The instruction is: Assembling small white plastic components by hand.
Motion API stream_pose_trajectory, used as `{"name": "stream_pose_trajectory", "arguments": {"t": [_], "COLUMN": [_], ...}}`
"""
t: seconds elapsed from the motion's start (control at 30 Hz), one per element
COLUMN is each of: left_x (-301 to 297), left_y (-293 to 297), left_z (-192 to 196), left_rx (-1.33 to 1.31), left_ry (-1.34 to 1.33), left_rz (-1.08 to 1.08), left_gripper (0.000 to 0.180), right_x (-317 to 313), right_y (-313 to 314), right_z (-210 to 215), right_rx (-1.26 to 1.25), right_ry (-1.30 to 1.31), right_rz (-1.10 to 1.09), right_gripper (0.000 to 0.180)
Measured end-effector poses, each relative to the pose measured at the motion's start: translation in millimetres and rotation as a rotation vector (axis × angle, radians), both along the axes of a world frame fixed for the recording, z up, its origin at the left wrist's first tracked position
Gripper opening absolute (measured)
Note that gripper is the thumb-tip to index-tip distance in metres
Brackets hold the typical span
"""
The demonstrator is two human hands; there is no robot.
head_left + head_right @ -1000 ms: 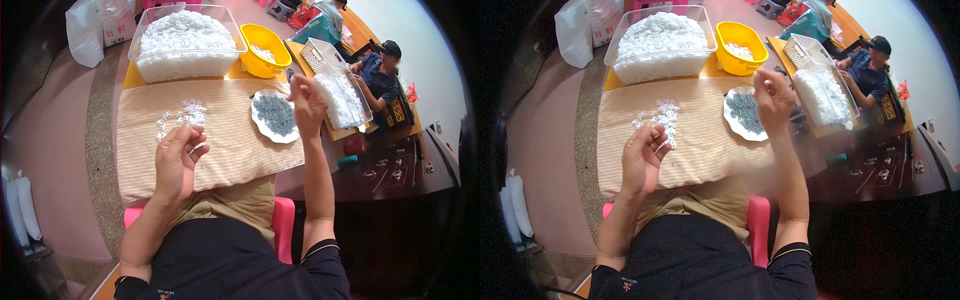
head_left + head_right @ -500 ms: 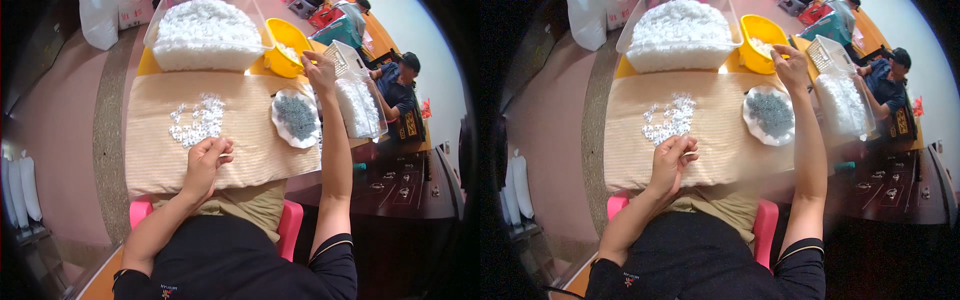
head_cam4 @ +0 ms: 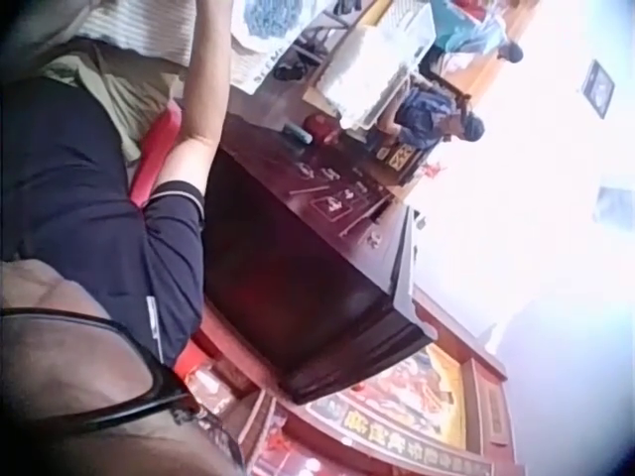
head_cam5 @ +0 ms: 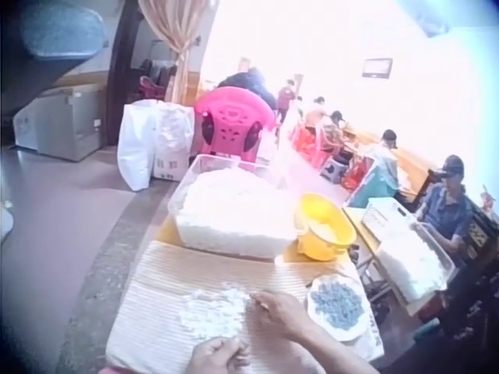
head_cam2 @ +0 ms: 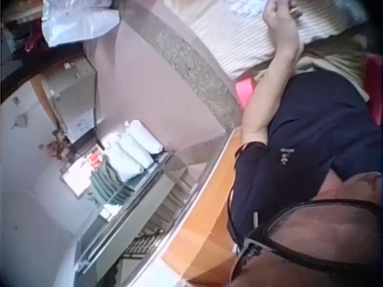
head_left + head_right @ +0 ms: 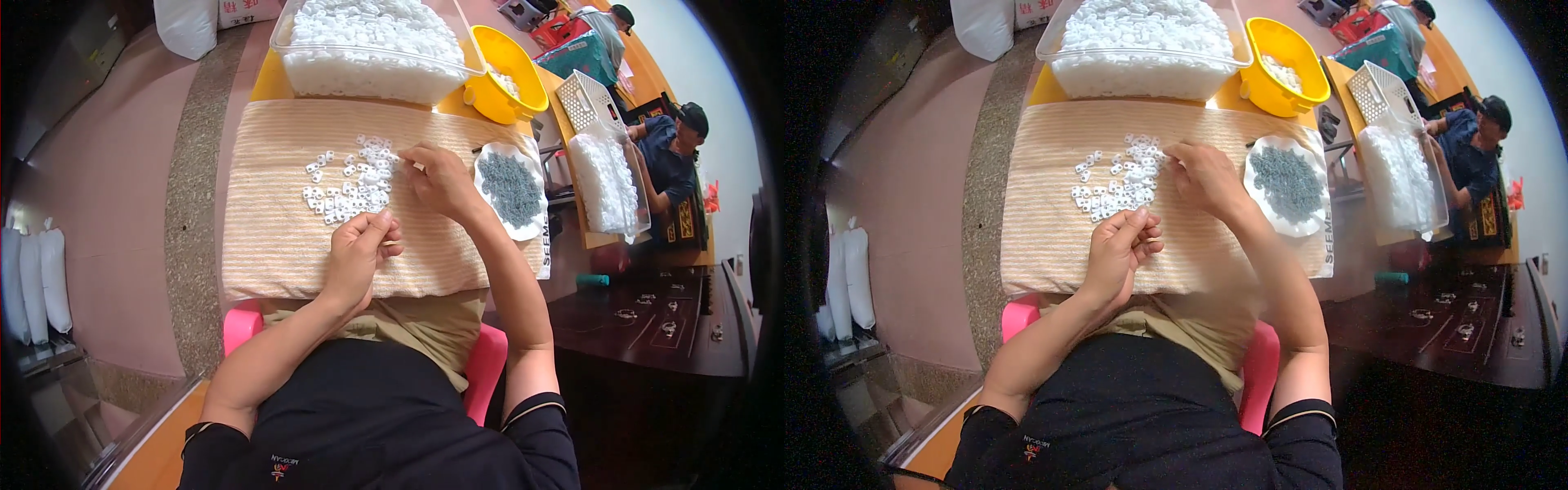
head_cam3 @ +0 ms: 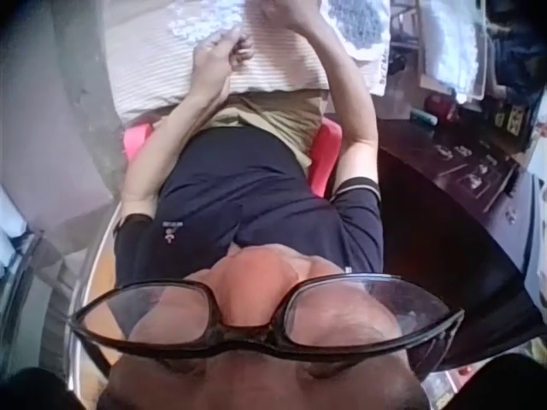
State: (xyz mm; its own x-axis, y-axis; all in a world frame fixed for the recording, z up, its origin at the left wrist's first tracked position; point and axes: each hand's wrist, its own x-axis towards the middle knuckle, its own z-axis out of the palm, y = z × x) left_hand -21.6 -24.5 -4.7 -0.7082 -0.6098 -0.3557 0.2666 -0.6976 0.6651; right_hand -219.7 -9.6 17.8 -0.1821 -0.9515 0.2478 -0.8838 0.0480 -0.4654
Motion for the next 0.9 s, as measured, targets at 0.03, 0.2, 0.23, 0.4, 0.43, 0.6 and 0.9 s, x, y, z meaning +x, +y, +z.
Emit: {"name": "stream_pose_trajectory", "arguments": {"t": [0.03,0.2,0.23,0.4,0.43,0.6,0.9], "left_x": [1,2,2,1,1,0,1], "left_y": [0,0,0,-1,-1,0,0], "left_z": [0,3,3,2,1,0,1], "left_rx": [-0.001,0.002,0.003,0.006,0.006,-0.005,0.006], "left_ry": [0.001,-0.011,-0.011,-0.003,-0.003,0.003,-0.003], "left_rz": [0.002,0.003,0.004,0.0,0.0,-0.003,-0.015], "left_gripper": [0.022,0.023,0.023,0.022,0.022,0.022,0.023], "right_x": [2,6,6,3,2,-3,-4], "right_y": [-3,-16,-17,-16,-15,-15,-14], "right_z": [1,2,2,-3,-4,-7,-8], "right_rx": [-0.001,0.127,0.128,0.11,0.11,0.109,0.155], "right_ry": [0.001,0.078,0.078,0.075,0.075,0.036,-0.013], "right_rz": [0.002,-0.044,-0.043,-0.049,-0.049,-0.021,-0.023], "right_gripper": [0.018,0.017,0.017,0.014,0.014,0.012,0.016]}}
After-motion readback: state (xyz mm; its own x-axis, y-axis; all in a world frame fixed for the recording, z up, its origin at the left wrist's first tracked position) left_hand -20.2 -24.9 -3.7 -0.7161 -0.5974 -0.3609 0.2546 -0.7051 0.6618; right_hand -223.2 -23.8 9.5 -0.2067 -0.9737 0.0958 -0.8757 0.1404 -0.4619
